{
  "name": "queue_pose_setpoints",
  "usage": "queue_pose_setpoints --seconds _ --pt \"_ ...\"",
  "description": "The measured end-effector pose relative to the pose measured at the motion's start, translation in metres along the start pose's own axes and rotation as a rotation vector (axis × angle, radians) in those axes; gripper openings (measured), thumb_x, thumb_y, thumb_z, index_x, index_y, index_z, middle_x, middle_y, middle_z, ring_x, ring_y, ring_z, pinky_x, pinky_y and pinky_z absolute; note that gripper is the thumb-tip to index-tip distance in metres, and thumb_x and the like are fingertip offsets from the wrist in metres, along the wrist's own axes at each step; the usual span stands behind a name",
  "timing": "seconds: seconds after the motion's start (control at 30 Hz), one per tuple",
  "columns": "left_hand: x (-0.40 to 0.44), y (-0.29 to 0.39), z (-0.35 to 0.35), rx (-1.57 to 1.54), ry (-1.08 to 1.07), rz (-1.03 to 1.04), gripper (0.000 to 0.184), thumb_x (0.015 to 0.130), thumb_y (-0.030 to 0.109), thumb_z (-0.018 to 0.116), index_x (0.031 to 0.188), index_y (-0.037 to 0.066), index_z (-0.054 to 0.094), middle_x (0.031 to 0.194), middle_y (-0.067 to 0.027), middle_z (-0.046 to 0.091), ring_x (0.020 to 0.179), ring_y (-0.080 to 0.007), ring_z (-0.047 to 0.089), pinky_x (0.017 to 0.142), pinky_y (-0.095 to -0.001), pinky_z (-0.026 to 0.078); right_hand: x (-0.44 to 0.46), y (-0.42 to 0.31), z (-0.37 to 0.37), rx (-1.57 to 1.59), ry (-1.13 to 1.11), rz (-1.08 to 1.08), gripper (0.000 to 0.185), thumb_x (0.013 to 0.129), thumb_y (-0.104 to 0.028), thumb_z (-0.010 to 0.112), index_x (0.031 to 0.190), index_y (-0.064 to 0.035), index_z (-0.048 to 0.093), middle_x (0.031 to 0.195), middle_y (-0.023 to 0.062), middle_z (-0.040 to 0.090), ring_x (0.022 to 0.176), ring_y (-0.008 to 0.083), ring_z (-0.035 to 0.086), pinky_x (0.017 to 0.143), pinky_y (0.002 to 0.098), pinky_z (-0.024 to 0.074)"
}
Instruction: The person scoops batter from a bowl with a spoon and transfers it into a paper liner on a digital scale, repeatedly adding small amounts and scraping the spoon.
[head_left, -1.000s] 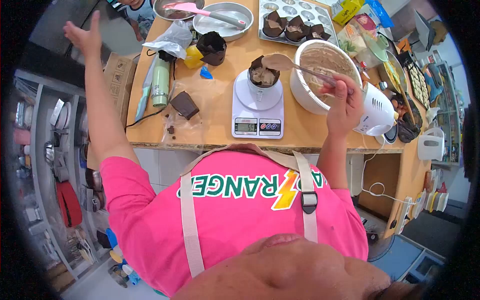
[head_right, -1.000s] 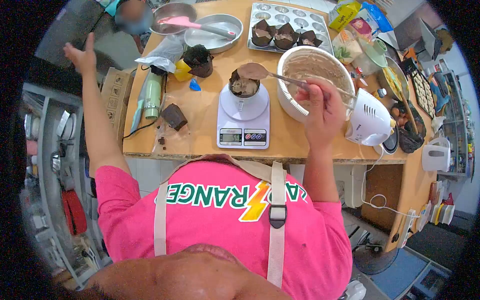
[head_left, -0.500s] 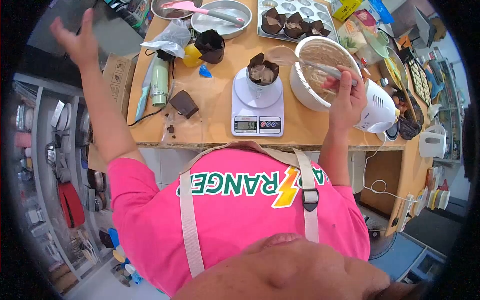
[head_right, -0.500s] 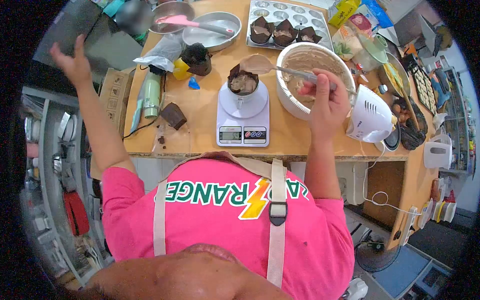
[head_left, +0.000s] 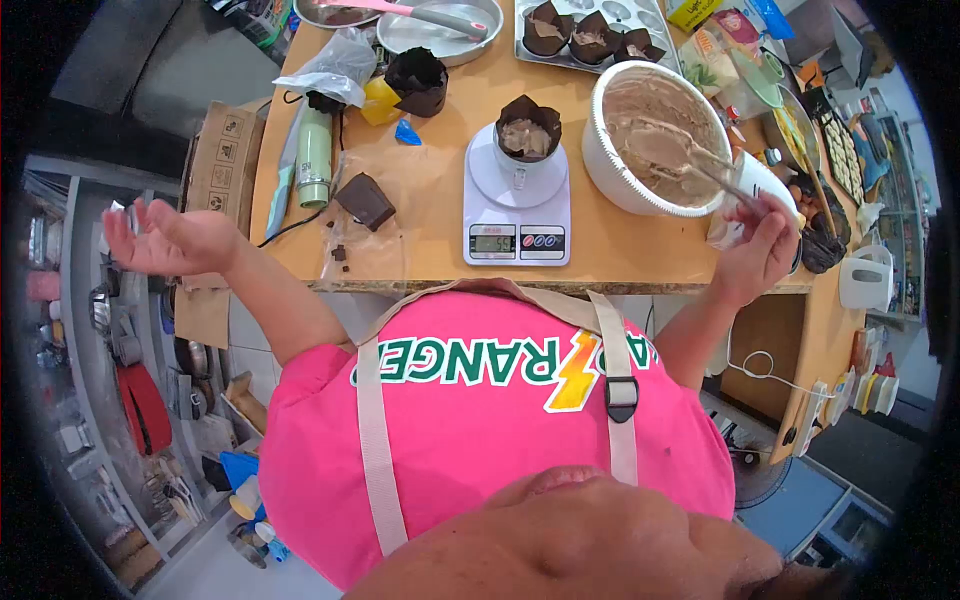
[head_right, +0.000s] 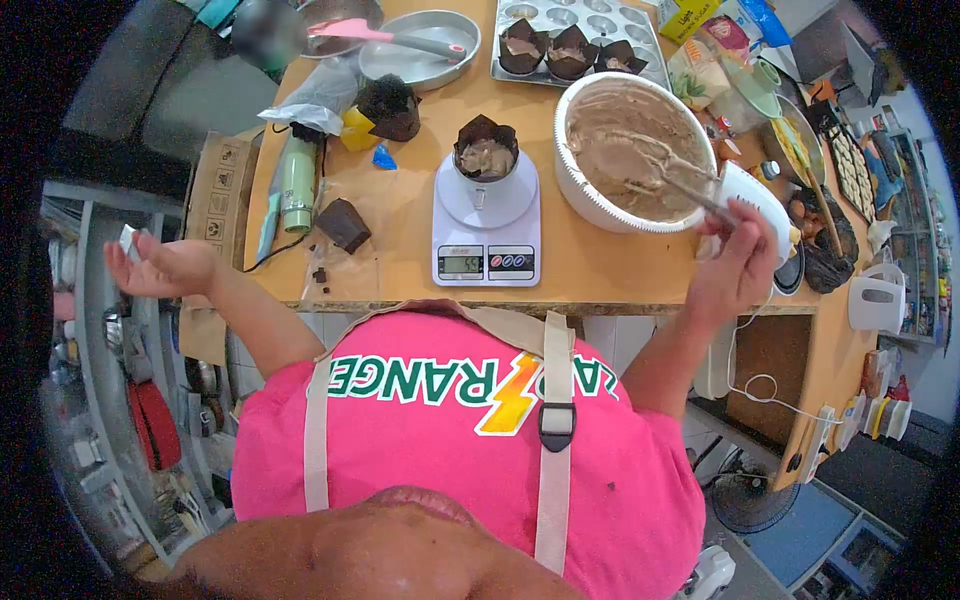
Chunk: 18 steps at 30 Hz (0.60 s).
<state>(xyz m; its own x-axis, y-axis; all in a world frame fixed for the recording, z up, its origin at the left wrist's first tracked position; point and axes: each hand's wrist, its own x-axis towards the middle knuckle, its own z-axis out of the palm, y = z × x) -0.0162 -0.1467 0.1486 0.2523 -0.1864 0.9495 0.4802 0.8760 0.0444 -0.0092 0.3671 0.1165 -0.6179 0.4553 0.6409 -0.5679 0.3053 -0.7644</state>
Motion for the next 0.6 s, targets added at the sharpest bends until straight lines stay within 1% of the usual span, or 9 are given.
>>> queue_pose_setpoints --seconds 0.03,0.07,0.1,0.17,0.23,0.3,0.37,0.43,0.6 --pt "-0.005 0.005 0.005 -0.056 -0.016 -0.124 0.041 0.083 0.013 0.064 0.117 0.0 0.045 0.127 -0.0151 0.042 0.117 -0.0217 0.042 0.093 -0.0334 0.042 -0.002 -0.003 -0.006 0.002 0.003 -0.007 0.025 0.098 -0.021 0.05 0.101 0.0018 0.059 0.08 0.0081 0.063 0.066 0.0138 0.059 0.06 0.028 0.0496" --pt "-0.009 0.012 0.01 -0.112 -0.033 -0.247 0.039 0.084 0.014 0.064 0.116 -0.001 0.047 0.127 -0.016 0.042 0.115 -0.0221 0.044 0.093 -0.0337 0.041 -0.005 -0.006 -0.011 -0.138 -0.133 -0.024 0.024 0.098 -0.019 0.05 0.1 0.0027 0.06 0.083 0.008 0.063 0.069 0.0134 0.058 0.063 0.0266 0.048" --pt "-0.014 0.017 0.015 -0.113 -0.029 -0.246 0.039 0.084 0.014 0.064 0.116 -0.001 0.047 0.127 -0.016 0.042 0.115 -0.0221 0.044 0.093 -0.0337 0.041 -0.007 -0.008 -0.014 -0.279 -0.269 -0.04 0.024 0.098 -0.018 0.051 0.098 0.0035 0.061 0.085 0.0079 0.062 0.073 0.013 0.058 0.065 0.0253 0.0464" --pt "-0.023 0.027 0.027 -0.164 -0.253 -0.219 0.038 0.084 0.017 0.067 0.114 0.0 0.052 0.125 -0.0173 0.05 0.113 -0.0256 0.048 0.097 -0.0374 0.037 -0.007 -0.013 -0.01 -0.32 -0.322 0.002 0.021 0.096 -0.017 0.053 0.098 0.0023 0.062 0.085 0.0087 0.062 0.074 0.0167 0.059 0.068 0.0277 0.0465" --pt "-0.022 0.05 0.034 0.07 -0.637 -0.087 0.035 0.08 0.019 0.071 0.109 0.004 0.06 0.123 -0.0152 0.053 0.115 -0.0281 0.047 0.099 -0.0399 0.035 0.0 -0.021 -0.004 -0.645 -0.704 -0.054 0.021 0.094 -0.018 0.056 0.1 0.0009 0.062 0.086 0.0095 0.061 0.077 0.0219 0.059 0.07 0.0312 0.0464" --pt "-0.034 0.071 0.048 -0.029 -0.826 -0.087 0.031 0.074 0.023 0.074 0.102 0.014 0.065 0.122 -0.0087 0.055 0.117 -0.0305 0.046 0.1 -0.0432 0.03 0.005 -0.034 -0.003 -0.624 -0.744 0.013 0.024 0.09 -0.02 0.061 0.104 -0.001 0.063 0.091 0.0111 0.06 0.082 0.0257 0.058 0.073 0.0329 0.0457" --pt "-0.042 0.093 0.056 -0.122 -0.997 -0.024 0.03 0.072 0.025 0.075 0.1 0.018 0.067 0.128 -0.0037 0.052 0.121 -0.029 0.042 0.102 -0.0431 0.027 0.019 -0.045 -0.007 -0.566 -0.692 -0.274 0.029 0.086 -0.022 0.065 0.107 -0.0022 0.064 0.096 0.0121 0.06 0.089 0.0249 0.058 0.077 0.0332 0.0449" --pt "-0.048 0.109 0.066 -0.149 -1.076 0.006 0.031 0.071 0.025 0.076 0.1 0.019 0.067 0.129 -0.0015 0.051 0.124 -0.0277 0.04 0.102 -0.0431 0.026 0.036 -0.06 0.0 -0.558 -0.65 -0.261 0.033 0.084 -0.027 0.066 0.107 -0.0025 0.064 0.097 0.0125 0.06 0.094 0.0242 0.058 0.08 0.0337 0.0438" --pt "-0.072 0.125 0.099 -0.262 -1.185 0.089 0.029 0.071 0.029 0.075 0.099 0.021 0.069 0.134 -0.0003 0.048 0.129 -0.0269 0.035 0.104 -0.0471 0.021 0.063 -0.062 0.074 -0.61 -0.938 -0.392 0.022 0.085 -0.024 0.063 0.095 -0.0039 0.067 0.096 0.0117 0.062 0.094 0.0286 0.058 0.081 0.0375 0.0452"
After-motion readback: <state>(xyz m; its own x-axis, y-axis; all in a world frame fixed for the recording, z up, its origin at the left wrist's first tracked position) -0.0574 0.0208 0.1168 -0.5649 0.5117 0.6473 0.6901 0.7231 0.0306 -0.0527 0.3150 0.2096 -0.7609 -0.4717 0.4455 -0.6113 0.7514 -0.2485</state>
